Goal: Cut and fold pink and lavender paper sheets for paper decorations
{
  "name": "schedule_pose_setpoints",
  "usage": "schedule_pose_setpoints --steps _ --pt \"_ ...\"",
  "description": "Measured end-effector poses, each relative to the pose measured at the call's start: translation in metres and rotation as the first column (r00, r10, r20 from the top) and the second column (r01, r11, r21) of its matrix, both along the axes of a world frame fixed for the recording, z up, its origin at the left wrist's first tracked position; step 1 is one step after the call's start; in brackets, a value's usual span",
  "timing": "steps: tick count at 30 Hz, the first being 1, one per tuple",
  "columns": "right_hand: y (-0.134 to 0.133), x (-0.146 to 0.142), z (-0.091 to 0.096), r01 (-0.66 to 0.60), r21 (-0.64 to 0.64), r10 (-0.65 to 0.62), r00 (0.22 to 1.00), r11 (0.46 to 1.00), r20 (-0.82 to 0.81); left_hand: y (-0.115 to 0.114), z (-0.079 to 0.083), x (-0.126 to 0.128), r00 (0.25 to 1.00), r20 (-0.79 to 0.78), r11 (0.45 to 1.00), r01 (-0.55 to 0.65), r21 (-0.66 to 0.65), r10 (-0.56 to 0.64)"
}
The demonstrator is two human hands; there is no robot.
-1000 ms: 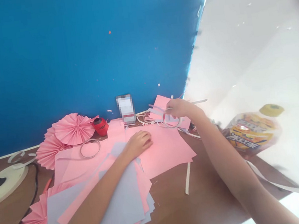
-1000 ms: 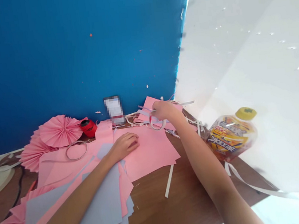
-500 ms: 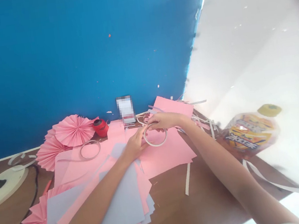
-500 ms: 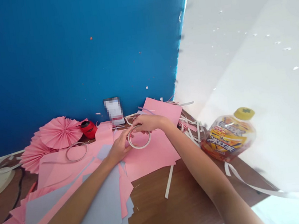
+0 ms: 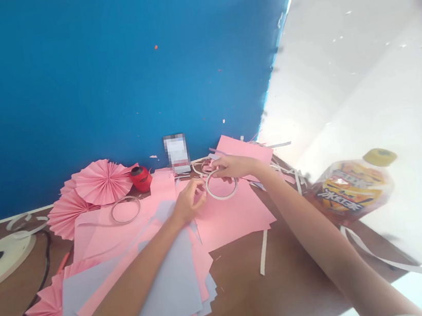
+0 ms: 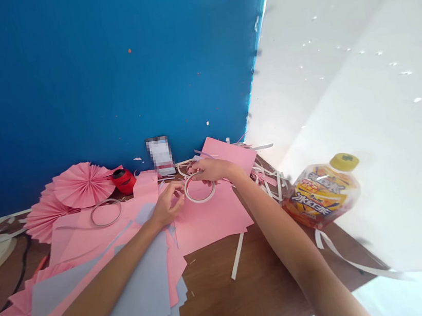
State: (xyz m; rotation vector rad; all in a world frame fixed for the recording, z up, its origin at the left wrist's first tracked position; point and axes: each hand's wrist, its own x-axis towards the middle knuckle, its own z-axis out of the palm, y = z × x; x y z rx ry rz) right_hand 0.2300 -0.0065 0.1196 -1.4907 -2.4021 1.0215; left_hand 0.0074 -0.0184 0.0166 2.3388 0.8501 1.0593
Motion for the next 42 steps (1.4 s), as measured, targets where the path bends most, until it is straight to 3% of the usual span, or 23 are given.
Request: schedule_pose_setpoints --steps 4,10,16,18,21,23,24,26,27,29,31,36,42 --pt "0.003 -0.005 -0.007 0.030 0.006 -0.030 0.999 1.000 -0.030 -0.001 0.003 0.000 0.999 0.051 0.998 0.014 -0.067 -0.011" --pt "0.001 -0.022 -0.018 0.178 0.152 -0.178 0.984 0.972 -0.015 -0.004 0.007 0.003 0.971 0.237 0.994 0.014 -0.113 0.014" --pt "-0.009 -0.039 -0.024 0.269 0.502 -0.274 0.959 0.822 -0.066 -0.002 0.006 0.005 0.918 0.395 0.976 0.046 -0.212 0.043" --pt "-0.013 -0.039 -0.024 0.289 0.528 -0.270 0.956 0.798 -0.116 -0.001 0.005 0.005 0.907 0.418 0.970 0.054 -0.237 0.052" --pt "-0.019 -0.030 -0.027 0.279 0.505 -0.189 0.956 0.816 -0.224 0.003 0.003 0.004 0.885 0.464 0.956 0.102 -0.274 0.039" --pt "-0.023 -0.018 -0.036 0.329 0.491 -0.207 0.935 0.807 -0.286 0.005 0.001 0.005 0.858 0.513 0.944 0.140 -0.298 0.034" --pt "-0.025 -0.010 -0.043 0.377 0.491 -0.258 0.920 0.785 -0.294 0.006 0.001 0.005 0.848 0.529 0.937 0.152 -0.313 0.039" --pt "-0.030 0.006 -0.060 0.531 0.519 -0.441 0.847 0.670 -0.297 0.007 -0.001 0.005 0.850 0.524 0.923 0.159 -0.349 0.051" --pt "-0.033 0.013 -0.069 0.544 0.515 -0.471 0.837 0.663 -0.277 0.007 -0.001 0.005 0.860 0.508 0.918 0.158 -0.364 0.054" --pt "-0.040 0.025 -0.086 0.441 0.486 -0.400 0.896 0.755 -0.192 0.008 -0.003 0.005 0.879 0.475 0.913 0.154 -0.378 0.048" --pt "-0.047 0.031 -0.096 0.331 0.478 -0.329 0.940 0.814 -0.091 0.008 -0.004 0.005 0.886 0.462 0.915 0.147 -0.376 0.047" --pt "-0.058 0.027 -0.094 0.202 0.519 -0.332 0.928 0.831 0.171 0.010 -0.007 0.005 0.874 0.483 0.919 0.141 -0.368 0.059" --pt "-0.055 0.017 -0.096 0.040 0.614 -0.339 0.861 0.789 0.379 0.008 -0.003 0.005 0.886 0.464 0.909 0.173 -0.380 0.026"
